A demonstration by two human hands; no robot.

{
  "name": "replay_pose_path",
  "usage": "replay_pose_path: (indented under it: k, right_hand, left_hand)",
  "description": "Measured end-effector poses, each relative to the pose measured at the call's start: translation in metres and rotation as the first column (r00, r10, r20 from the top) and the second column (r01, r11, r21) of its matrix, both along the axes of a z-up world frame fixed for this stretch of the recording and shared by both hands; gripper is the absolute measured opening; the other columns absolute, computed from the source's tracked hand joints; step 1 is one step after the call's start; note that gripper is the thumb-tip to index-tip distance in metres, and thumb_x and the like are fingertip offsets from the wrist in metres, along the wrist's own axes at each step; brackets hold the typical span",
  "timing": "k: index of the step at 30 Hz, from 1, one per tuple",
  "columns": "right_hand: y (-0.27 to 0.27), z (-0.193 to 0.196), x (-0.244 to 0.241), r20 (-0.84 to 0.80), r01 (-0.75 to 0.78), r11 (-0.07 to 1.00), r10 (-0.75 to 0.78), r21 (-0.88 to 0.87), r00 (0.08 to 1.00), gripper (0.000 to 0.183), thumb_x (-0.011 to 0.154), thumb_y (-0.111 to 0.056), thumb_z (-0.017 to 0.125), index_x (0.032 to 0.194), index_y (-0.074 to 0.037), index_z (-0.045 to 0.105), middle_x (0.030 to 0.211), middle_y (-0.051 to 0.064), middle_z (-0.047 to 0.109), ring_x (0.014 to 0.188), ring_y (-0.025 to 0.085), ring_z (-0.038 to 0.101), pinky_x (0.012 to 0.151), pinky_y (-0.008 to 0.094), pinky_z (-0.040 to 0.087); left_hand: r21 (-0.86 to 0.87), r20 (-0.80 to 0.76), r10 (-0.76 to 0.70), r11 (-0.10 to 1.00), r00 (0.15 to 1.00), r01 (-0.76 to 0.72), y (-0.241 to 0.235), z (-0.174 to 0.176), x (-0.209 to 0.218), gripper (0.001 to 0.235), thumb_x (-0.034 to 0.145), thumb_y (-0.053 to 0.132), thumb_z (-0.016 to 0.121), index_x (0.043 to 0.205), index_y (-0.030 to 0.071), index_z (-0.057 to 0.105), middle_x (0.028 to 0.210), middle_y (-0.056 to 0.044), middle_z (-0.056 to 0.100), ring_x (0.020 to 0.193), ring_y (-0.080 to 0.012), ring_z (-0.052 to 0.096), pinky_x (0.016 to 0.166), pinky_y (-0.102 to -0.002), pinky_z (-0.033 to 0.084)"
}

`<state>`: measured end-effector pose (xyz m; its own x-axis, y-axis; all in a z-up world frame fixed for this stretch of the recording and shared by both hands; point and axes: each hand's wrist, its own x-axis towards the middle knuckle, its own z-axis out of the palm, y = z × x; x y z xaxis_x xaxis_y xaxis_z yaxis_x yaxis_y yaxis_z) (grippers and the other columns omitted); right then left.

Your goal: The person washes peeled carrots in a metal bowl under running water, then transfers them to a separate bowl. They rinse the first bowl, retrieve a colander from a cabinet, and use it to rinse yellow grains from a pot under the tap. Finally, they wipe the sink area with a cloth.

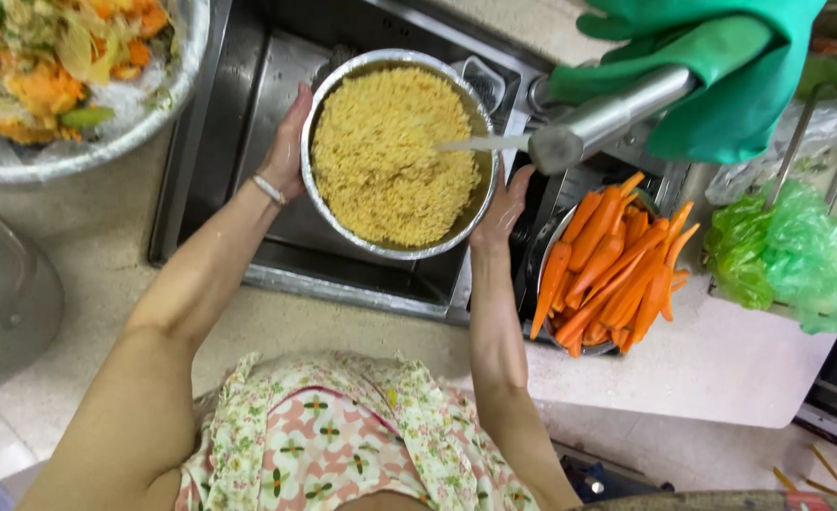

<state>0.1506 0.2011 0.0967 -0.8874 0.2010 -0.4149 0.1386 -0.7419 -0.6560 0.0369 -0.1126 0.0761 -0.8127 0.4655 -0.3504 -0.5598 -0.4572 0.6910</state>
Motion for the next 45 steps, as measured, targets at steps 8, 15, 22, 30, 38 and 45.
replay_pose_path:
  k: [8, 15, 22, 30, 38, 45]
  right_hand:
    - [0.019, -0.02, 0.002, -0.266, 0.014, 0.999, -0.005, 0.035, 0.964, 0.082, 0.109, -0.062, 0.035, 0.156, 0.005, 0.038, 0.152, 0.021, 0.05, 0.137, 0.035, 0.051, 0.117, 0.047, 0.043]
    - [-0.006, 0.002, 0.034, -0.201, 0.068, 0.995, -0.051, 0.077, 0.978, 0.061, 0.109, -0.049, 0.034, 0.149, -0.005, 0.046, 0.145, 0.012, 0.057, 0.133, 0.028, 0.056, 0.113, 0.044, 0.047]
    - [-0.011, -0.001, 0.025, -0.131, 0.044, 0.996, -0.034, 0.078, 0.991, 0.057, 0.112, -0.046, 0.038, 0.152, -0.005, 0.044, 0.145, 0.013, 0.055, 0.132, 0.029, 0.055, 0.112, 0.045, 0.046]
    - [-0.003, -0.019, 0.012, -0.073, 0.065, 0.993, -0.058, 0.098, 0.996, 0.062, 0.108, -0.05, 0.039, 0.152, -0.005, 0.042, 0.148, 0.012, 0.053, 0.135, 0.03, 0.054, 0.114, 0.046, 0.045]
    - [0.019, 0.029, -0.001, -0.378, 0.064, 0.998, -0.057, 0.007, 0.924, 0.063, 0.111, -0.051, 0.04, 0.153, -0.004, 0.044, 0.148, 0.012, 0.055, 0.132, 0.029, 0.056, 0.113, 0.045, 0.046]
    - [0.027, 0.028, 0.048, -0.389, 0.236, 0.959, -0.158, 0.159, 0.907, 0.059, 0.112, -0.051, 0.046, 0.148, -0.004, 0.048, 0.145, 0.012, 0.058, 0.131, 0.03, 0.058, 0.111, 0.047, 0.049]
  left_hand:
    - [0.237, 0.016, 0.081, 0.968, 0.997, -0.082, 0.0, 0.055, 0.006, 0.082, 0.095, 0.069, 0.037, 0.152, 0.01, 0.039, 0.152, -0.015, 0.055, 0.139, -0.028, 0.058, 0.115, -0.043, 0.051]
    - [-0.037, -0.078, -0.041, 0.999, 0.996, 0.039, 0.0, 0.048, 0.016, 0.076, 0.103, 0.065, 0.037, 0.148, 0.005, 0.051, 0.145, -0.016, 0.06, 0.135, -0.0283, 0.059, 0.112, -0.042, 0.052]
    - [-0.208, -0.012, 0.048, 0.977, 0.999, -0.049, 0.005, 0.009, 0.006, 0.068, 0.106, 0.056, 0.037, 0.154, 0.008, 0.034, 0.155, -0.012, 0.045, 0.142, -0.0246, 0.045, 0.116, -0.042, 0.041]
    - [-0.065, -0.009, 0.015, 0.998, 1.0, -0.015, 0.017, 0.007, -0.003, 0.069, 0.103, 0.057, 0.041, 0.152, 0.008, 0.041, 0.15, -0.012, 0.051, 0.138, -0.0253, 0.05, 0.115, -0.042, 0.044]
    - [0.065, -0.223, -0.109, 0.99, 0.969, 0.126, 0.061, 0.07, -0.029, 0.067, 0.108, 0.054, 0.041, 0.152, 0.004, 0.044, 0.145, -0.014, 0.058, 0.132, -0.0234, 0.057, 0.11, -0.039, 0.05]
    - [0.054, -0.356, -0.156, 0.981, 0.921, 0.186, 0.079, 0.097, 0.001, 0.067, 0.107, 0.047, 0.045, 0.159, 0.006, 0.036, 0.154, -0.008, 0.051, 0.139, -0.0174, 0.052, 0.117, -0.035, 0.046]
